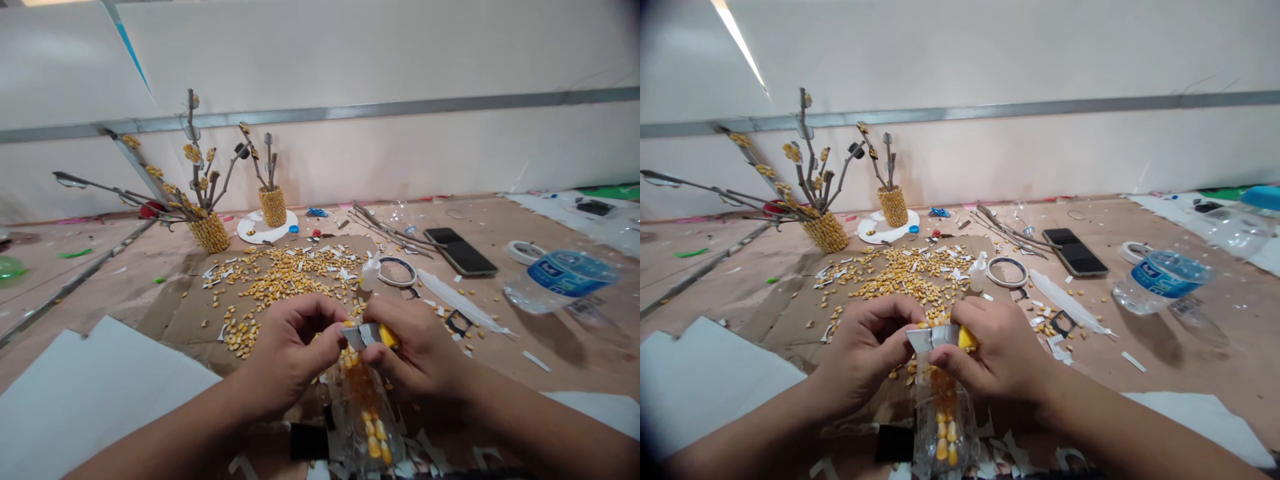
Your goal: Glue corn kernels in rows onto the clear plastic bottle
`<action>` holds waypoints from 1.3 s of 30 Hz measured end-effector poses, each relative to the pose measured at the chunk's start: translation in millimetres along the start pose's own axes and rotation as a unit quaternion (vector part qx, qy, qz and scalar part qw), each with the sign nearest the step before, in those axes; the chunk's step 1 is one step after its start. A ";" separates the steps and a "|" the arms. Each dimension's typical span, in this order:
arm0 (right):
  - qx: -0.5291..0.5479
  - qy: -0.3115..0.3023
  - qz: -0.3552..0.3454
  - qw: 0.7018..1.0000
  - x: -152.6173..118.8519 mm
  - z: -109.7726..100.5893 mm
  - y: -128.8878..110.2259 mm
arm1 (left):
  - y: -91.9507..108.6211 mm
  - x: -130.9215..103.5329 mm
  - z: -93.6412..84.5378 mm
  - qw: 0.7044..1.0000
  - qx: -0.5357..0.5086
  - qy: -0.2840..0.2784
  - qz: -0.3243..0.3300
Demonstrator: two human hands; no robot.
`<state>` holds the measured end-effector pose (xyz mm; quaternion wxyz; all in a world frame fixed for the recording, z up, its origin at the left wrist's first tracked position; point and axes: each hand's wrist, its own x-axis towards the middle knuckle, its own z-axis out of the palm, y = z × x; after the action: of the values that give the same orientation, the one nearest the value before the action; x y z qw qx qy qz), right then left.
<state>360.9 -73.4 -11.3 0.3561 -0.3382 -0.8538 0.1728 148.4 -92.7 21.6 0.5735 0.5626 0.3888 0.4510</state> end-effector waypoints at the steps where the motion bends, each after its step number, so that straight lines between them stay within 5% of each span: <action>1: 0.003 0.000 0.000 1.000 0.1 0.3 -0.5 | -0.1 0.0 0.3 1.000 0.002 -0.001 0.004; 13: -0.045 0.043 -0.032 0.998 1.5 1.6 -10.1 | 0.6 -2.1 -1.3 0.994 0.060 -0.013 0.092; 18: -0.063 0.106 0.028 0.992 2.1 -7.0 -2.9 | 0.9 -5.7 -5.0 0.994 0.024 -0.033 0.104; 28: 0.103 0.147 0.000 0.984 1.4 -4.5 -7.6 | -0.6 -0.9 -5.7 0.999 0.003 -0.045 -0.013; 39: 0.111 0.114 -0.100 0.982 -1.1 -8.3 -7.5 | -1.1 2.7 -2.3 0.984 0.156 -0.076 0.032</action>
<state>364.1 -79.2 -2.2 0.5022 -0.2268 -0.8126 0.1898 147.1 -89.5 20.5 0.4921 0.6896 0.3917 0.3590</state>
